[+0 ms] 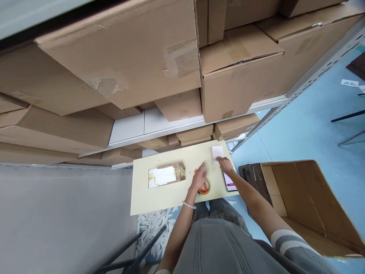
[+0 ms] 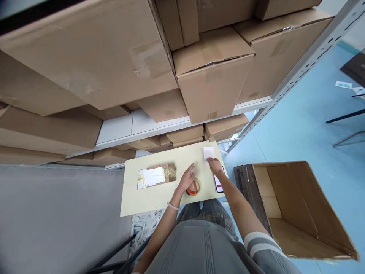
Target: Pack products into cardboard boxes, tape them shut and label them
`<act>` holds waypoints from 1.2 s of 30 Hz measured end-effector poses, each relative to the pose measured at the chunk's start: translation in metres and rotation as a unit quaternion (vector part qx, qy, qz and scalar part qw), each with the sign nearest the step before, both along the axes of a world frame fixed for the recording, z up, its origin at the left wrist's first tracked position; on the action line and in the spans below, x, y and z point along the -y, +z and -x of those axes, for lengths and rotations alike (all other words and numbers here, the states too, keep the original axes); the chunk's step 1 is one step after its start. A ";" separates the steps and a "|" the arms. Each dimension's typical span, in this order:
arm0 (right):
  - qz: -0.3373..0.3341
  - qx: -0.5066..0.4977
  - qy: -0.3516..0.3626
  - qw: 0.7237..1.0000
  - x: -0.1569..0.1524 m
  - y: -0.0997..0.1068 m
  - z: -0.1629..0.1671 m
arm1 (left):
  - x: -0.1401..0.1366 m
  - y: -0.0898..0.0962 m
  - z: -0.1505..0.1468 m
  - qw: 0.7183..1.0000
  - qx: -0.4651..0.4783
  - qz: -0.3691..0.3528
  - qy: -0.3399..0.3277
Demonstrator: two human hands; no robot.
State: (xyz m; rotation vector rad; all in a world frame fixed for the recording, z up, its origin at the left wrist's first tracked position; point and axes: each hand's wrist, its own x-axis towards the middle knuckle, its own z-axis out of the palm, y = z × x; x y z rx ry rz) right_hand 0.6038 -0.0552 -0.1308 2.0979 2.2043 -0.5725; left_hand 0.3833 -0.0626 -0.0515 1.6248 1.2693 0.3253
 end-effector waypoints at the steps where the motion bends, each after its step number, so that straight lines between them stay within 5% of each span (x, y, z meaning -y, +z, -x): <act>1: -0.003 -0.001 -0.002 1.000 0.000 0.002 -0.001 | -0.001 -0.001 0.000 1.000 0.000 -0.001 -0.004; 13: -0.112 -0.040 -0.152 0.981 0.007 0.044 -0.006 | -0.019 -0.004 -0.002 0.999 -0.006 -0.024 -0.033; 19: -0.236 -0.184 -0.349 0.888 0.025 0.084 -0.021 | -0.030 0.002 -0.016 0.997 0.015 -0.062 -0.050; 23: -0.256 -0.275 -0.331 0.866 0.037 0.115 -0.032 | -0.044 0.012 -0.039 0.991 0.035 -0.111 -0.064; 29: -0.245 -0.280 -0.274 0.887 0.056 0.150 -0.036 | -0.061 0.028 -0.076 0.977 0.063 -0.162 -0.126; 36: -0.307 -0.248 -0.367 0.842 0.067 0.168 -0.026 | -0.058 0.033 -0.094 0.981 0.052 -0.124 -0.142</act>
